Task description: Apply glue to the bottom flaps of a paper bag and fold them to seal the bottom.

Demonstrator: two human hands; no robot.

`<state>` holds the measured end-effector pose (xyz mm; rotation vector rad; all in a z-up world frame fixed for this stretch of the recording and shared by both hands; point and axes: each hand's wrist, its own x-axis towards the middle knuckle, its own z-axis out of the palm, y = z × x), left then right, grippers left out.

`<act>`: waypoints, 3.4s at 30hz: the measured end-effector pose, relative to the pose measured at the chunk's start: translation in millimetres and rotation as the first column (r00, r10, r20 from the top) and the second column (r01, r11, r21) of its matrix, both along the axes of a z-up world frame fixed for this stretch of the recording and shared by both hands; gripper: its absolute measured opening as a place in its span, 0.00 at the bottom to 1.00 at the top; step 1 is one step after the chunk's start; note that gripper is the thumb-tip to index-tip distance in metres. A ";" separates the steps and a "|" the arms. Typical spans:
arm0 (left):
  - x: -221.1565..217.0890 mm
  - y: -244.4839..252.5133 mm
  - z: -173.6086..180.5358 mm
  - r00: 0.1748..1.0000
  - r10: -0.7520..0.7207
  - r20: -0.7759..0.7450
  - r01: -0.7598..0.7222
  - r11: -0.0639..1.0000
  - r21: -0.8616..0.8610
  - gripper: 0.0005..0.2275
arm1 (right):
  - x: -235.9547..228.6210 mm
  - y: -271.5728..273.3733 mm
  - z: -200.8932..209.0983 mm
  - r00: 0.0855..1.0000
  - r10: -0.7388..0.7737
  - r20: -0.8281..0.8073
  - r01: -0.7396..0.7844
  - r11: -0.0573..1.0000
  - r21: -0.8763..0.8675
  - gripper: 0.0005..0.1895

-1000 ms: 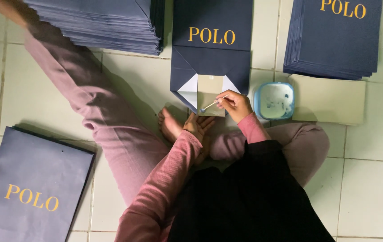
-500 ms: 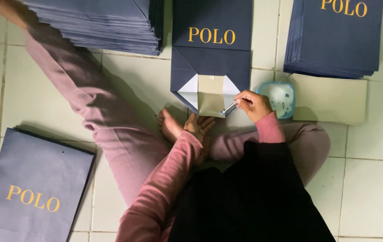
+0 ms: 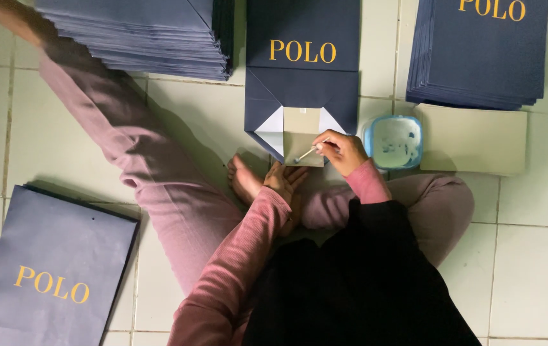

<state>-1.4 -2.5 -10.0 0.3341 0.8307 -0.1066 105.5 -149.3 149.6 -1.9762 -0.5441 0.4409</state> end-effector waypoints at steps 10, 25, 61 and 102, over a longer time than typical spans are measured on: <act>1.5 0.3 17.8 1.000 -0.005 -0.013 0.005 1.000 0.017 0.21 | 8.1 -25.8 -8.5 0.999 -0.021 0.051 0.026 0.995 -0.099 0.09; 2.9 -1.7 15.1 1.000 0.009 -0.024 -0.009 1.000 0.028 0.19 | 5.9 -19.5 5.4 0.988 0.050 0.149 -0.025 0.986 -0.165 0.09; 9.3 -14.9 6.8 0.994 0.084 -0.068 -0.073 0.984 0.160 0.25 | -12.4 27.8 17.5 0.931 0.023 0.363 0.012 0.996 -0.092 0.09; 2.0 1.6 22.2 0.996 0.081 -0.036 -0.077 0.992 0.104 0.23 | 15.6 -154.5 -14.4 0.719 -0.691 0.073 0.693 0.721 -0.014 0.07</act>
